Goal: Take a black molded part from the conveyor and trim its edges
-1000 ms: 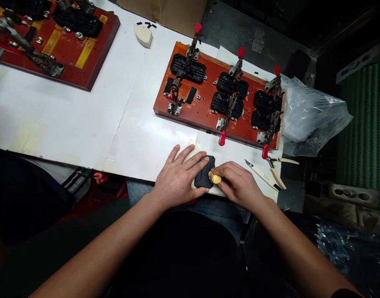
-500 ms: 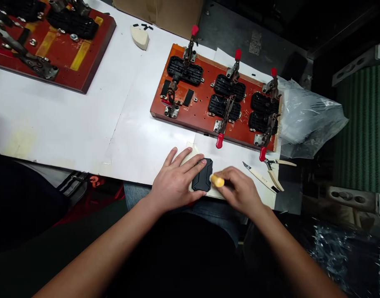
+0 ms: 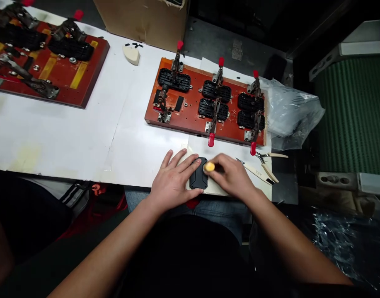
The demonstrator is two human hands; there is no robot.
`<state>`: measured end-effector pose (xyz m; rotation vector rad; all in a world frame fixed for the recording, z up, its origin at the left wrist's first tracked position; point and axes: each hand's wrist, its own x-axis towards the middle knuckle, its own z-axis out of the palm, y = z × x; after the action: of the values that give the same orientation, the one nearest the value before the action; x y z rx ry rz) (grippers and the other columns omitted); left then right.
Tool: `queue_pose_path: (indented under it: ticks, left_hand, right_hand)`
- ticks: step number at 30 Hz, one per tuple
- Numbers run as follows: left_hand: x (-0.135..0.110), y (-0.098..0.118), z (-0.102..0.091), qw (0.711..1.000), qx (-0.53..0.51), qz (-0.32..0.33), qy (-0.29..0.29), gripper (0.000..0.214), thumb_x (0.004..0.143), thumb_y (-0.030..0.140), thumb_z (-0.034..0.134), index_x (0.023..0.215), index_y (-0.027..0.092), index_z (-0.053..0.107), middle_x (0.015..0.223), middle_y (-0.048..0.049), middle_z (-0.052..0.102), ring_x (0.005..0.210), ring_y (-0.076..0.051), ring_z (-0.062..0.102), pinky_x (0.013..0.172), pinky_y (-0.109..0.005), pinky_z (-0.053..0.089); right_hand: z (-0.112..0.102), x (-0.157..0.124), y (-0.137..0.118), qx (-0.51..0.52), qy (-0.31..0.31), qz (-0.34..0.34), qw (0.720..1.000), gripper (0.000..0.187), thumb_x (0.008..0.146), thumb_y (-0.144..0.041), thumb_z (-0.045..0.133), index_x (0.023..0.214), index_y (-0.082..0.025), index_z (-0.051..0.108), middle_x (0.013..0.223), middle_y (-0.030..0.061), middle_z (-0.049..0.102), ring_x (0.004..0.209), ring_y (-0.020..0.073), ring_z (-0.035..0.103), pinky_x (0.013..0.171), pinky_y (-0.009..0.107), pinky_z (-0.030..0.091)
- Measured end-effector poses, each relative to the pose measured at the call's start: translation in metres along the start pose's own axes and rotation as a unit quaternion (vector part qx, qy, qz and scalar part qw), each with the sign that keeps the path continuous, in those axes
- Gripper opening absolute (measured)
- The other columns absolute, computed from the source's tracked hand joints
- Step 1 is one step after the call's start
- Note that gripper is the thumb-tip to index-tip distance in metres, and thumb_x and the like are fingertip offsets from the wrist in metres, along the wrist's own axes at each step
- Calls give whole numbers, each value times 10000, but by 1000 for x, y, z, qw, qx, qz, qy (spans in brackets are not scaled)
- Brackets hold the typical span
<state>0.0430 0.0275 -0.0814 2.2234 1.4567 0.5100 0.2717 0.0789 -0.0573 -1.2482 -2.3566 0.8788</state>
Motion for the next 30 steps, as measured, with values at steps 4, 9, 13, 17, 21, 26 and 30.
queue_pose_path:
  ticks: [4, 9, 13, 17, 21, 26, 30]
  left_hand:
    - [0, 0, 1, 1000, 6, 0, 0, 797, 868, 567, 729, 1554, 236, 493, 1629, -48, 494, 1568, -368, 312, 1322, -612, 110]
    - [-3, 0, 1, 1000, 18, 7, -3, 821, 854, 570, 742, 1556, 231, 485, 1638, -37, 482, 1568, -368, 303, 1320, -613, 110]
    - [-4, -3, 1, 999, 43, 9, -5, 833, 848, 560, 752, 1560, 231, 472, 1640, -34, 479, 1559, -373, 317, 1309, -634, 136]
    - [-3, -5, 0, 997, 71, 19, -11, 838, 853, 568, 746, 1565, 227, 465, 1650, -52, 464, 1563, -379, 313, 1300, -644, 171]
    - [-5, -5, 0, 996, 87, 20, -15, 847, 864, 581, 734, 1579, 231, 445, 1658, -67, 449, 1566, -380, 313, 1297, -650, 185]
    - [-5, -6, 1, 995, 96, 28, -25, 834, 888, 595, 707, 1590, 247, 421, 1676, -64, 420, 1580, -367, 290, 1306, -637, 169]
    - [-3, -8, -1, 993, 113, 31, -33, 812, 911, 572, 691, 1598, 264, 387, 1704, -65, 367, 1598, -344, 256, 1309, -619, 169]
  right_hand:
    - [5, -5, -9, 7, 50, 35, 998, 93, 945, -208, 676, 993, -240, 603, 962, 25, 685, 892, 206, 657, 787, 314, 496]
    - [-19, -19, -7, 76, -68, 95, 990, 159, 913, -270, 728, 1025, -243, 618, 922, -6, 695, 802, 165, 664, 733, 275, 510]
    - [-70, 37, 14, -33, 106, 156, 982, 428, 907, -442, 743, 1230, -223, 566, 957, 14, 735, 831, 193, 693, 749, 299, 511]
    - [-104, 108, 20, -223, 80, 198, 951, 405, 949, -467, 685, 1227, -181, 614, 1047, 106, 767, 994, 291, 710, 823, 360, 504]
    - [-109, 132, 16, -214, 61, 203, 953, 290, 920, -364, 724, 1093, -133, 698, 1124, 193, 755, 1076, 347, 698, 905, 393, 493]
    - [-91, 56, -2, -107, 95, 171, 975, 361, 1061, -420, 509, 1304, -180, 627, 1157, 111, 747, 1046, 245, 690, 903, 340, 492]
    - [-18, -84, -3, 353, -186, 161, 903, 490, 1033, -616, 485, 1185, -199, 693, 798, 30, 745, 674, 167, 667, 649, 275, 521]
